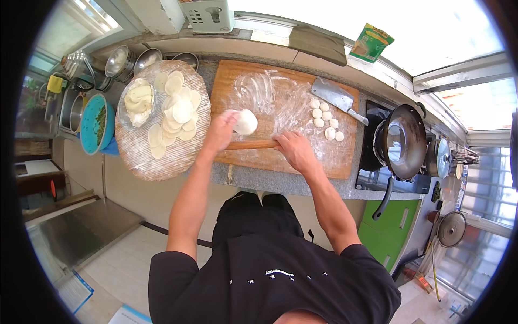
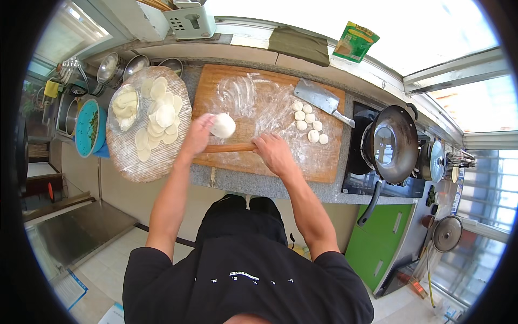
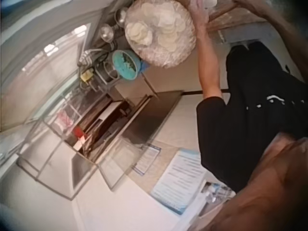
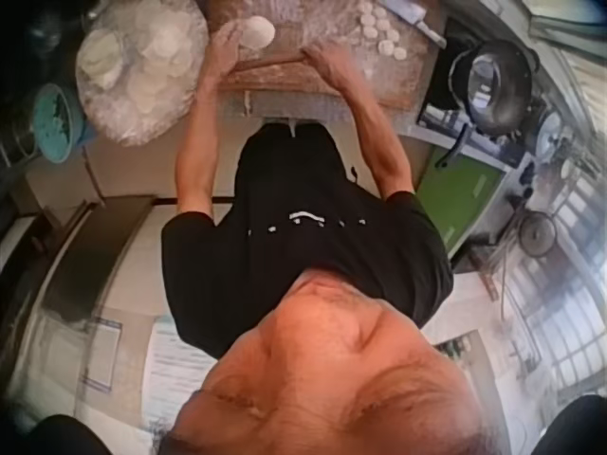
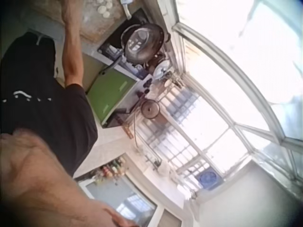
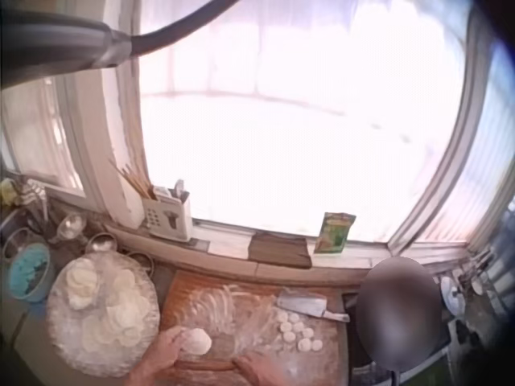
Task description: The person rolls small dough balls into flat circular wrappers using a rolling pin on a floured board. They then place a green vegetable filling onto the wrappers and fold them into dumplings.
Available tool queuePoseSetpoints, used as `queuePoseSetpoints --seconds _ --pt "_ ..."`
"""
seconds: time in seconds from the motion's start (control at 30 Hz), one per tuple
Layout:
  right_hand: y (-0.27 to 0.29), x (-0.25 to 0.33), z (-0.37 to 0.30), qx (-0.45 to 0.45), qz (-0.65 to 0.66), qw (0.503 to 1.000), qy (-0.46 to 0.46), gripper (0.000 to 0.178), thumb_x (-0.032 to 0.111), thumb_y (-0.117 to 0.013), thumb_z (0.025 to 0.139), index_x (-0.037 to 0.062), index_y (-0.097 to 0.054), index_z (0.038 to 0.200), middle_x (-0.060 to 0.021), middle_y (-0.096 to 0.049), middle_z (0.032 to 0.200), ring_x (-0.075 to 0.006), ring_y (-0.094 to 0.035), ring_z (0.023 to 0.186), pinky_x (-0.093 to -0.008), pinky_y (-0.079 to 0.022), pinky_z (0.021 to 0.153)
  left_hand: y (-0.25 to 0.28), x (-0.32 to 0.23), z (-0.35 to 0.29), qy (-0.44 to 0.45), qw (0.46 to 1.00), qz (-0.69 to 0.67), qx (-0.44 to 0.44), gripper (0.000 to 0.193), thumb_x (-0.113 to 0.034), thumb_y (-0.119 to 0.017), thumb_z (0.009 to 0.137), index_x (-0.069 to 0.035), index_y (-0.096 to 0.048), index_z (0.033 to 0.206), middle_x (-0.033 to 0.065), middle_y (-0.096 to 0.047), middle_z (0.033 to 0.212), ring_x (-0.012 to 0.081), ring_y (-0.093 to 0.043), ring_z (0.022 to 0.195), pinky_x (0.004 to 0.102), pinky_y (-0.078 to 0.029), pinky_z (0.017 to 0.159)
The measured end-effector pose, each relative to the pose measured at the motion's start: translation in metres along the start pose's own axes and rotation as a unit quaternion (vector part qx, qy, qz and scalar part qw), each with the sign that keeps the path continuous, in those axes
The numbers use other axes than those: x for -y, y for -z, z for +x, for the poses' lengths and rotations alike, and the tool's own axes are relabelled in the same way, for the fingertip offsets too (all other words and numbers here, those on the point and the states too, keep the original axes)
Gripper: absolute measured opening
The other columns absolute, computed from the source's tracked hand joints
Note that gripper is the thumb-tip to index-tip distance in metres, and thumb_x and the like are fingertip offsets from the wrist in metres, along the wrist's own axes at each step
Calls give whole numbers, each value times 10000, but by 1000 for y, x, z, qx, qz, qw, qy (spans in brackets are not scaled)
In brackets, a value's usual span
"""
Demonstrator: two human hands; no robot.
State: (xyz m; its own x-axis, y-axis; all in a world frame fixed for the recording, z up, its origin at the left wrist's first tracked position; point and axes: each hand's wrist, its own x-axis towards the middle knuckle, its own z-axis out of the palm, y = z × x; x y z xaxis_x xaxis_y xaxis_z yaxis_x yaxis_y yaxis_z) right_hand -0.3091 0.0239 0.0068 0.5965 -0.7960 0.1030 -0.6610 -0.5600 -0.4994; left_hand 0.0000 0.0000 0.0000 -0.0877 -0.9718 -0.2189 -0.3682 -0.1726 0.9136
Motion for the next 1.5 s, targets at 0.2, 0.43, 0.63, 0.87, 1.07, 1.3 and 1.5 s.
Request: queuePoseSetpoints --seconds 0.2,0.43,0.63,0.87,1.07,1.3,1.5 --pt "-13 1 -24 -42 31 998 -44 266 196 -736 952 87 -698 1192 -103 -708 1029 -330 -682 1004 -455 -509 893 72 -47 -31 12 928 -280 -246 362 -210 -540 1136 79 -633 1333 135 -734 1213 194 -733 1068 334 -601 926" --pt "-43 0 -58 -127 129 957 -225 283 156 -728 964 57 -699 1227 -158 -713 1083 -384 -682 1039 -472 -537 895 87 -17 -57 -6 869 71 -490 510 -204 -534 1105 110 -475 1503 274 -519 1529 353 -554 1387 426 -431 1171" --pt "-55 12 -99 -248 161 879 -375 256 156 -690 1015 22 -685 1232 -184 -708 1094 -385 -682 1029 -465 -535 924 -46 -58 -25 -31 944 8 -328 419 -218 -563 1108 51 -580 1429 197 -658 1399 302 -633 1293 408 -504 1088" --pt "-40 -9 -159 -378 205 775 -463 268 109 -672 1037 -21 -667 1270 -193 -720 1173 -348 -686 1081 -427 -534 970 -225 -59 28 -185 962 199 34 357 -99 -610 1007 -61 -692 1353 164 -645 1458 341 -610 1340 430 -491 1144" --pt "-16 -15 -198 -368 151 779 -485 265 109 -670 1033 -21 -665 1263 -187 -708 1173 -346 -683 1080 -427 -534 965 -283 -36 51 -328 871 366 28 377 -61 -591 1001 -89 -696 1362 123 -577 1562 343 -528 1443 458 -473 1159" --pt "-24 -14 -207 -367 184 775 -481 267 110 -672 1027 -15 -664 1263 -174 -694 1173 -335 -673 1082 -423 -532 967 -228 -34 6 -224 848 434 207 408 -195 -649 996 -91 -683 1389 145 -620 1487 344 -505 1459 496 -445 1182" --pt "-27 -20 -198 -357 197 783 -470 273 106 -670 1028 -15 -660 1272 -168 -693 1165 -319 -677 1067 -412 -533 967 -254 -35 -18 -300 870 387 65 475 -220 -671 963 -55 -654 1409 158 -583 1529 339 -491 1474 493 -410 1214"
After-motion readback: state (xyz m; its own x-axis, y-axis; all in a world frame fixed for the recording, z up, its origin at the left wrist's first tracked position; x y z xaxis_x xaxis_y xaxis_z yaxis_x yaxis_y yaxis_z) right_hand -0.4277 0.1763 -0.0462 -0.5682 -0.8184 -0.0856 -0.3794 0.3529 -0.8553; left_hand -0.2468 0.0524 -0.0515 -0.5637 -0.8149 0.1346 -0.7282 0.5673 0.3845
